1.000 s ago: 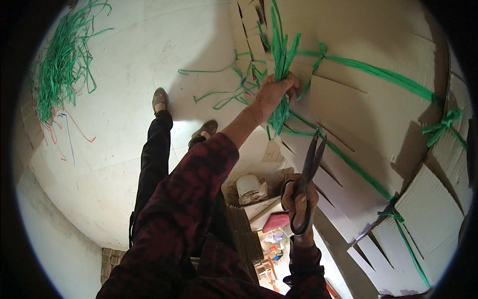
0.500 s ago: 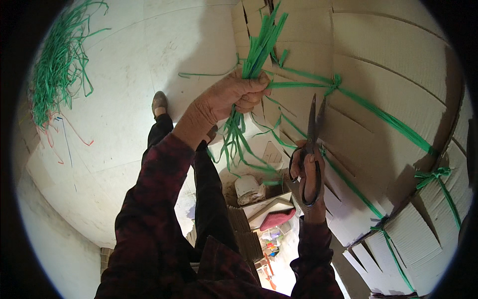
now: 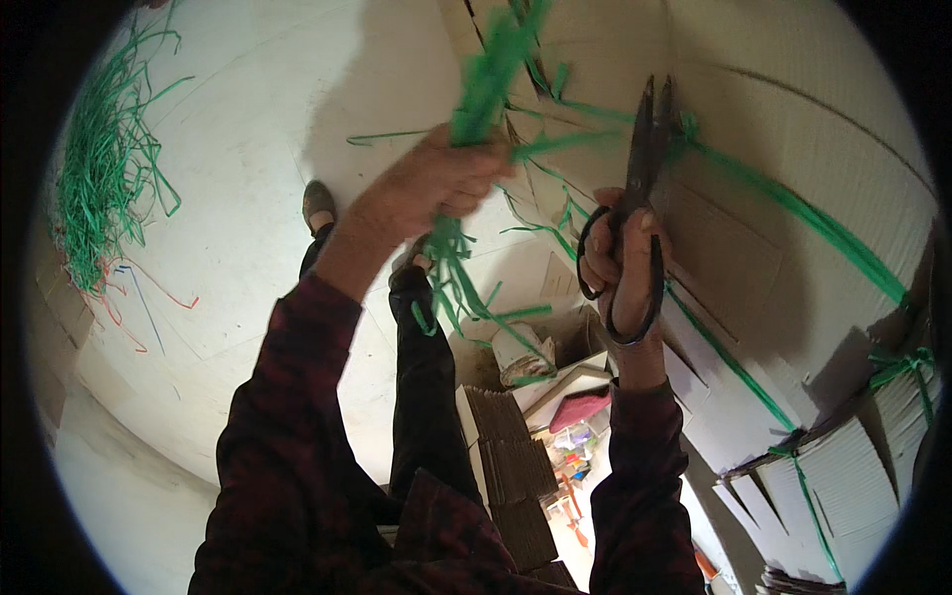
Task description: The person gathers a stack of flat cardboard sheets, wraps blue and green plastic straps around them, and ties knots to secure the bundle. They then use scissors to trim the excess strap ends and place the finished bundle upright among other stacks.
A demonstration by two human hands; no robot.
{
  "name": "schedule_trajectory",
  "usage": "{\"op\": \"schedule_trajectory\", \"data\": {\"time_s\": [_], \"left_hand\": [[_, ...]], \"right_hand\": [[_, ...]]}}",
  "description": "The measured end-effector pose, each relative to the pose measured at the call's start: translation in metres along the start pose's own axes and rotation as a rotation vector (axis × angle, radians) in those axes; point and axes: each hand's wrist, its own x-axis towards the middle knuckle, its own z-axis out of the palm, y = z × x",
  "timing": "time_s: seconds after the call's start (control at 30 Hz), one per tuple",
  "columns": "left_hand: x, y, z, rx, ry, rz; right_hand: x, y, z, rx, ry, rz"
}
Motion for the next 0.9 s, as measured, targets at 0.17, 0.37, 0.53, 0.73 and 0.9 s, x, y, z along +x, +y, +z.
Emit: {"op": "schedule_trajectory", "data": {"time_s": [0.17, 0.37, 0.53, 0.73, 0.9], "left_hand": [[-0.033, -0.033, -0.021, -0.019, 0.230, 0.019], [0.006, -0.131, 0.080, 0.048, 0.426, -0.040], [0.049, -0.189, 0.121, 0.370, 0.486, 0.220], [0.047, -0.200, 0.101, 0.510, 0.461, 0.167], [-0.005, -0.137, 0.092, 0.441, 0.239, 0.137]], "right_hand": [[-0.061, 0.028, 0.002, -0.041, -0.094, 0.038], [-0.163, 0.066, -0.027, -0.390, 0.044, 0.063], [-0.204, 0.078, -0.082, -0.381, 0.078, 0.006], [-0.208, 0.074, -0.106, -0.419, 0.087, -0.011], [-0.180, 0.078, -0.123, -0.101, -0.012, 0.056]]}}
